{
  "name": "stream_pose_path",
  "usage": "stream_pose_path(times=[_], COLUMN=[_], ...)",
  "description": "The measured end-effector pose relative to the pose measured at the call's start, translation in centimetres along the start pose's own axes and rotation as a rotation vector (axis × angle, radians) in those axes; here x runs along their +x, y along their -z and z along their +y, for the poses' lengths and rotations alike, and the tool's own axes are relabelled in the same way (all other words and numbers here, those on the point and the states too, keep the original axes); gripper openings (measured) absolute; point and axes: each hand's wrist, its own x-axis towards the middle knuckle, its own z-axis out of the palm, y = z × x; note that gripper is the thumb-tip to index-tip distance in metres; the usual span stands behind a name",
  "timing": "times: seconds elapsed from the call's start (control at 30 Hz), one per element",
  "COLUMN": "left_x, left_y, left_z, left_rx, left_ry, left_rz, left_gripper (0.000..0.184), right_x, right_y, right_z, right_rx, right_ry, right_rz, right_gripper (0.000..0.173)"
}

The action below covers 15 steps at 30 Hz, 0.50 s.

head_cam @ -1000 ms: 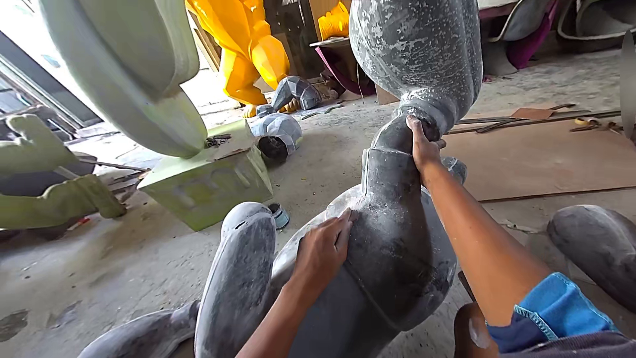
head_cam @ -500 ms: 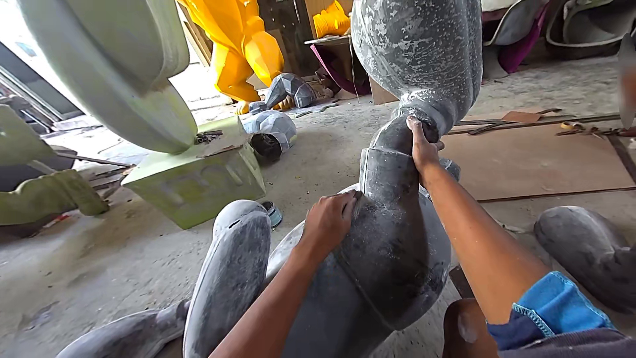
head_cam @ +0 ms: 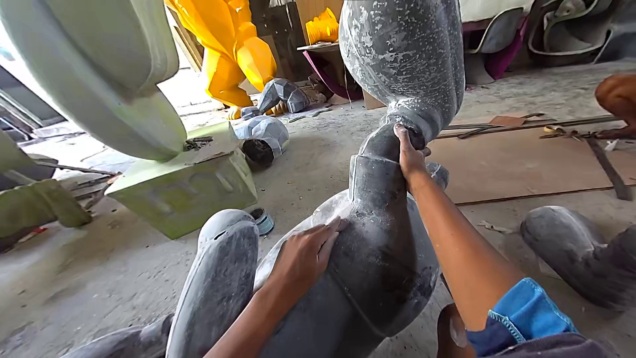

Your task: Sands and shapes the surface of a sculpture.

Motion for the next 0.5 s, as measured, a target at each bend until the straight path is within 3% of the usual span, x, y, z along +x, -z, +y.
stream_pose_path(times=[0.17, 0.33, 0.5], left_x=[4.3, 0.2, 3.6], left_y=[0.1, 0.6, -0.3], left_z=[-0.3, -1.1, -0.9], left_rx=[0.028, 0.021, -0.002], left_ry=[0.029, -0.024, 0.078], left_rz=[-0.079, -0.025, -0.037], left_gripper=[0.035, 0.037, 0.035], right_x=[-0.5, -0.4, -0.1], right_y=[-0.4, -0.6, -1.0], right_z=[-0.6, -0.8, -0.5], right_rx=[-0.051, -0.07, -0.065], right_ry=[-0.03, -0.029, -0.025], right_rz=[-0.011, -0.029, -0.026], right_gripper=[0.134, 0.134, 0.136])
